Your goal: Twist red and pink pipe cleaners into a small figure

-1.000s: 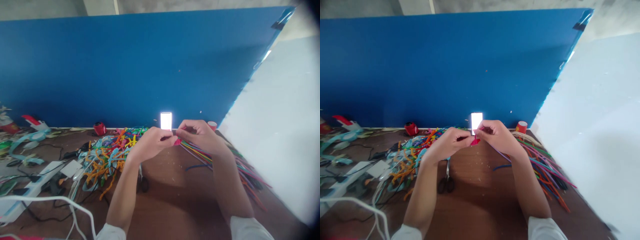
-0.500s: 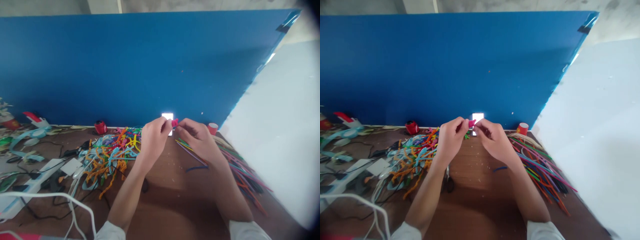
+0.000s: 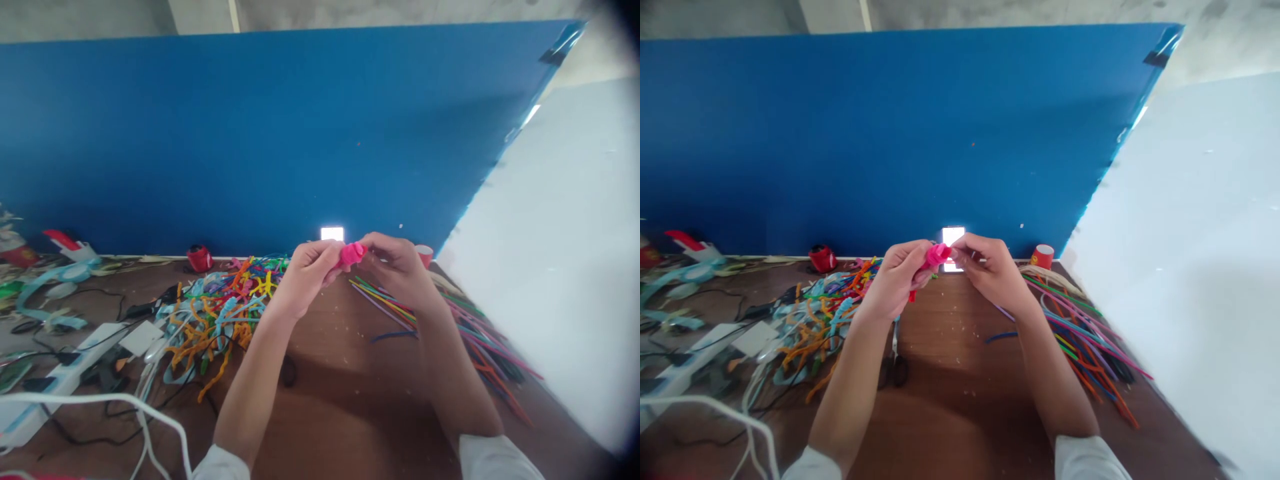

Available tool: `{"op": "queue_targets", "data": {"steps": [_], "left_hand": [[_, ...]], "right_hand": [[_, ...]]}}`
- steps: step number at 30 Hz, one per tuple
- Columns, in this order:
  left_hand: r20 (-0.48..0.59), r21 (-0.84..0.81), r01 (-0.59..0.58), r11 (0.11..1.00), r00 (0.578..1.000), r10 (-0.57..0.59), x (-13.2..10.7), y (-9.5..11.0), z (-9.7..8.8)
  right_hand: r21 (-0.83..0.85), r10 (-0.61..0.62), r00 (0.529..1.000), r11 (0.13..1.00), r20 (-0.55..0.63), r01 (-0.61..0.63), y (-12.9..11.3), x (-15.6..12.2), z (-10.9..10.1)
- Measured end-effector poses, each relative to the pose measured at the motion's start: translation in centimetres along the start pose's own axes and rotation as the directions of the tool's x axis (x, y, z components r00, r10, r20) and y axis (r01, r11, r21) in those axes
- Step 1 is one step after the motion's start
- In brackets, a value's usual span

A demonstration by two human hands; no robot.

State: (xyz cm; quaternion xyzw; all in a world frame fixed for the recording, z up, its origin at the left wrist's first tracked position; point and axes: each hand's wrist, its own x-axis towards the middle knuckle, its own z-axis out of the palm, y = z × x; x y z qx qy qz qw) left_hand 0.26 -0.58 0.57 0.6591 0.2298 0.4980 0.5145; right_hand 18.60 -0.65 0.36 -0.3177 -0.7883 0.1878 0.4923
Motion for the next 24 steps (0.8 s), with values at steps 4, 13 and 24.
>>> {"op": "queue_targets", "data": {"steps": [4,13,24], "left_hand": [[-0.104,0.200,-0.031,0.979,0.993,0.053,0.3,-0.1,-0.1],[-0.119,0.566,-0.062,0.822,0.981,0.156,0.4,-0.2,-0.5],[-0.115,0.452,-0.026,0.892,0.990,0.087,0.5,-0.3,-0.4]], "right_hand": [[-0.004,0.058,0.994,0.998,-0.088,-0.059,-0.4,-0.1,0.1],[0.171,0.214,0.976,0.964,-0.041,-0.205,-0.6,-0.1,0.1],[0.327,0.218,0.975,0.920,0.037,-0.218,0.6,0.2,0.3]]}}
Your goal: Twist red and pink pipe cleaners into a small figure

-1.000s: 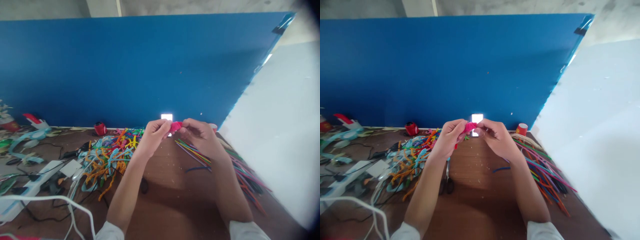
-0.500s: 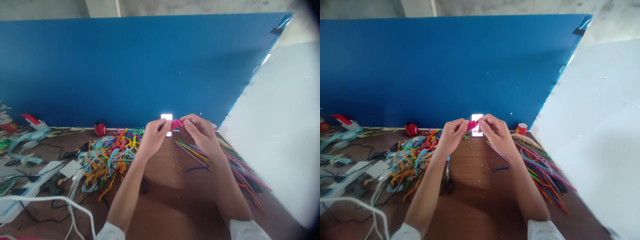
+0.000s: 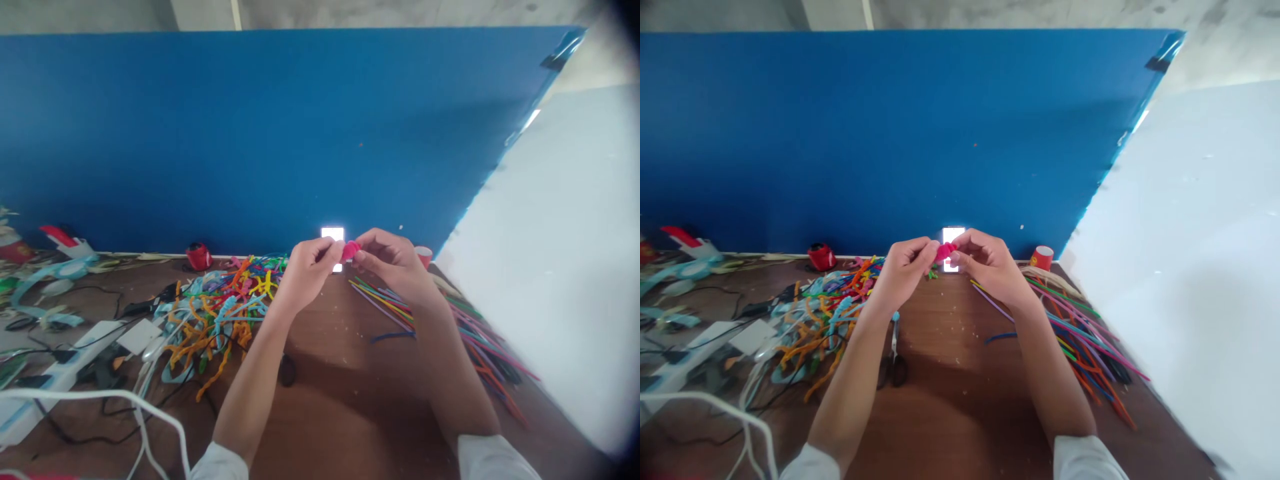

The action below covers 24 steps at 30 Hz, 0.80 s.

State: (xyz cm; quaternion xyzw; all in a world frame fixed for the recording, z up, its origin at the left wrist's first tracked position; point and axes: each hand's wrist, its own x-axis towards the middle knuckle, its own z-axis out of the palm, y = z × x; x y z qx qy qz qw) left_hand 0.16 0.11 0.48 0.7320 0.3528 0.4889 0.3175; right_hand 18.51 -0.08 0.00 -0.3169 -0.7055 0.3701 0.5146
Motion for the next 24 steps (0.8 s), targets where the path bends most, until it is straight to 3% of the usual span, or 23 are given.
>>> {"op": "queue_targets", "data": {"steps": [5,7,9,13,16,21,24], "left_hand": [[0.182,-0.331,0.192,0.924,0.974,-0.137,0.27,-0.38,0.45],[0.229,-0.363,0.239,0.901,0.960,-0.162,0.36,-0.63,0.49],[0.206,-0.339,0.220,0.915,0.966,-0.155,0.38,-0.81,0.51],[0.073,-0.185,0.047,0.982,0.997,-0.034,0.30,-0.75,0.75],[0.033,-0.003,-0.079,0.997,0.996,0.079,0.24,-0.47,0.98],[0.062,0.294,-0.175,0.940,0.984,0.164,0.26,-0.38,0.98],[0.042,0.496,-0.210,0.842,0.975,0.219,0.24,-0.69,0.98]], "right_hand": [[-0.009,-0.112,0.993,0.994,-0.023,0.112,0.71,-0.18,-0.43],[-0.072,-0.139,0.990,0.988,-0.037,0.136,0.74,-0.25,-0.55],[-0.154,-0.142,0.989,0.979,-0.041,0.134,0.60,-0.22,-0.54],[-0.282,-0.112,0.992,0.955,-0.060,0.091,0.25,0.12,-0.24],[-0.316,-0.118,0.991,0.944,-0.065,0.092,0.20,0.31,-0.15],[-0.402,-0.137,0.988,0.911,-0.074,0.096,0.15,0.20,-0.30],[-0.420,-0.131,0.988,0.904,-0.083,0.084,0.14,0.12,-0.12]]}}
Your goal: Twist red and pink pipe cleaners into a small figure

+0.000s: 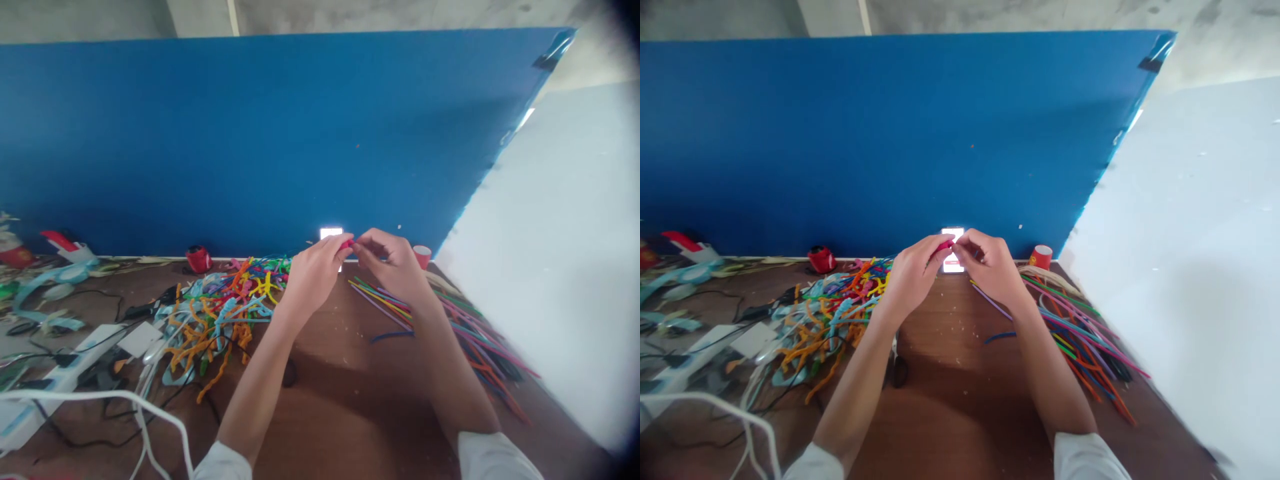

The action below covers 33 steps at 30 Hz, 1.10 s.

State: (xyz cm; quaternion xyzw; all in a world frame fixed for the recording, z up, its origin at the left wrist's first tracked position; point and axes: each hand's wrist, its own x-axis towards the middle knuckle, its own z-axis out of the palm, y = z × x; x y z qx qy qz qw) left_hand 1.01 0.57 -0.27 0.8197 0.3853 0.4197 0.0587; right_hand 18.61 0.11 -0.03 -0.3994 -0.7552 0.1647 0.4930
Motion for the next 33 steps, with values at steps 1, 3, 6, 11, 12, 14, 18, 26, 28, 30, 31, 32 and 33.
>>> {"op": "queue_targets", "data": {"steps": [1,3,6,11,12,14,18,26,28,30,31,32,33], "left_hand": [[-0.019,0.077,-0.016,0.997,1.000,0.017,0.0,-0.1,0.1],[-0.044,0.207,-0.034,0.978,0.998,0.044,-0.1,-0.3,0.5],[-0.054,0.313,-0.046,0.949,0.996,0.066,-0.2,-0.8,1.0],[-0.016,0.305,-0.121,0.945,0.991,0.132,-0.1,-2.0,1.3],[-0.009,0.288,-0.130,0.949,0.990,0.139,0.0,-2.3,1.4],[0.001,0.242,-0.131,0.961,0.991,0.135,0.1,-2.7,1.5],[-0.003,0.145,-0.085,0.986,0.996,0.086,0.3,-3.2,1.8],[0.004,-0.014,0.049,0.999,0.999,-0.049,0.3,-2.7,1.1],[-0.006,-0.209,0.064,0.976,0.998,-0.067,0.4,-2.5,1.2],[-0.012,-0.421,0.056,0.906,0.998,-0.067,0.4,-2.3,1.6],[-0.011,-0.511,0.058,0.857,0.997,-0.074,0.5,-2.2,1.8],[-0.004,-0.590,0.068,0.805,0.996,-0.087,0.5,-2.1,2.0],[0.008,-0.657,0.084,0.749,0.995,-0.104,0.5,-1.9,2.1]], "right_hand": [[0.003,0.005,1.000,1.000,0.003,-0.005,0.0,0.0,0.1],[0.001,0.019,1.000,1.000,0.009,-0.019,-0.1,-0.1,0.4],[-0.008,0.044,0.999,0.999,0.006,-0.044,-0.3,-0.1,0.7],[0.058,0.054,0.997,0.997,-0.056,-0.050,-0.4,-0.1,0.9],[0.077,0.057,0.996,0.996,-0.067,-0.052,-0.4,0.0,0.9],[0.119,0.071,0.995,0.991,-0.072,-0.062,-0.3,0.0,1.0],[0.172,0.102,0.992,0.981,-0.068,-0.089,-0.1,0.1,1.2],[0.023,0.025,0.998,0.999,0.055,-0.027,-0.5,-0.2,0.9],[0.001,-0.002,0.999,1.000,0.046,0.002,-0.4,-0.2,0.7],[-0.005,-0.024,0.999,1.000,0.041,0.025,-0.3,-0.1,0.4],[-0.001,-0.033,0.999,0.999,0.042,0.033,-0.3,-0.1,0.3],[0.006,-0.039,0.998,0.999,0.044,0.038,-0.3,-0.1,0.3],[0.014,-0.041,0.998,0.999,0.046,0.040,-0.3,-0.1,0.2]]}}
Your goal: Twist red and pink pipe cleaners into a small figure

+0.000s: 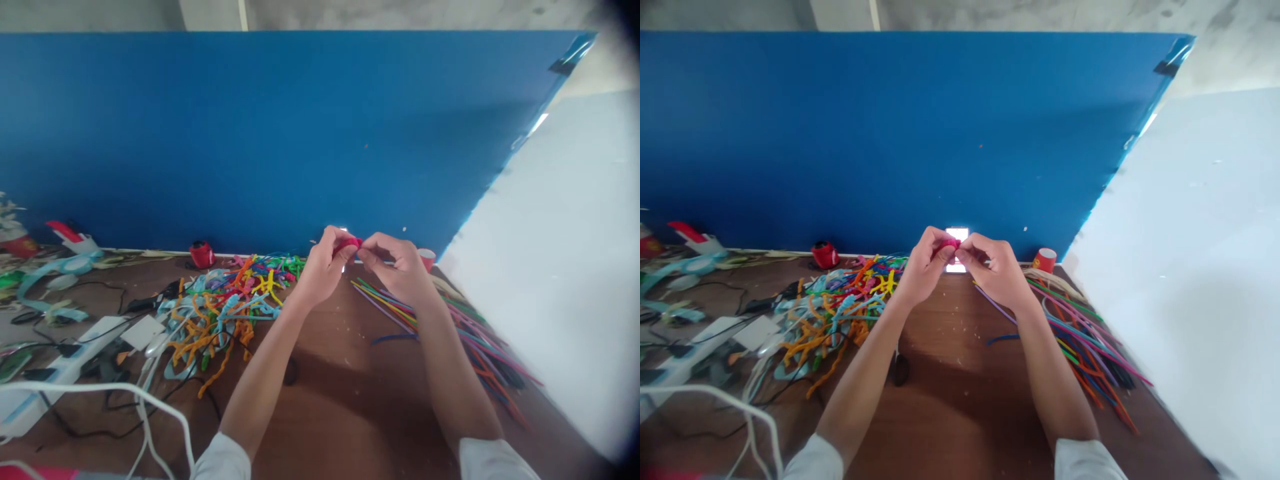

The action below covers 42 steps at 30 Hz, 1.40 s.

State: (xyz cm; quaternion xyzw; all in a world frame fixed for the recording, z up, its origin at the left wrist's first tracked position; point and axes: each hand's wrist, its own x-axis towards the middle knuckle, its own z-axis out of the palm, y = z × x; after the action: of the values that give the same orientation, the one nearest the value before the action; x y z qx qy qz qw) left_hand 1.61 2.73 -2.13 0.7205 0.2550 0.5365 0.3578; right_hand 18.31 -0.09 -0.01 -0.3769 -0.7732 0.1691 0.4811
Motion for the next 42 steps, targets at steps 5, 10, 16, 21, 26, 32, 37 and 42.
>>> {"op": "queue_targets", "data": {"steps": [5,10,16,21,26,32,37,42], "left_hand": [[0.061,-0.326,0.135,0.936,0.991,-0.122,-0.2,0.9,0.5],[0.184,-0.417,0.328,0.847,0.944,-0.275,-0.4,2.2,0.0],[0.261,-0.373,0.438,0.818,0.895,-0.361,-0.3,2.4,-1.1],[0.242,-0.219,0.353,0.910,0.923,-0.300,-0.4,2.1,-1.1],[0.245,-0.043,0.245,0.968,0.942,-0.228,-0.5,2.1,-1.1],[0.355,-0.025,0.307,0.951,0.892,-0.278,-0.5,2.1,-1.7],[0.298,-0.036,0.306,0.951,0.912,-0.283,-0.3,1.6,-1.9],[0.272,-0.016,0.225,0.974,0.939,-0.212,-0.1,1.6,-2.0]], "right_hand": [[-0.013,-0.002,1.000,1.000,0.004,0.002,-0.3,-0.2,-0.2],[-0.066,-0.017,1.000,0.998,0.022,0.018,-0.4,-0.3,-0.7],[-0.119,-0.073,0.997,0.990,-0.006,0.071,0.4,0.1,-0.7],[-0.135,-0.140,0.988,0.982,-0.057,0.132,1.6,0.4,-0.6],[-0.036,-0.263,0.965,0.964,-0.012,0.262,1.8,0.6,-0.6],[0.048,-0.327,0.945,0.944,0.024,0.326,1.4,0.5,-0.2],[0.038,-0.236,0.971,0.971,0.024,0.235,1.3,0.5,0.4],[0.025,-0.200,0.978,0.979,-0.054,0.201,1.1,0.5,0.8]]}}
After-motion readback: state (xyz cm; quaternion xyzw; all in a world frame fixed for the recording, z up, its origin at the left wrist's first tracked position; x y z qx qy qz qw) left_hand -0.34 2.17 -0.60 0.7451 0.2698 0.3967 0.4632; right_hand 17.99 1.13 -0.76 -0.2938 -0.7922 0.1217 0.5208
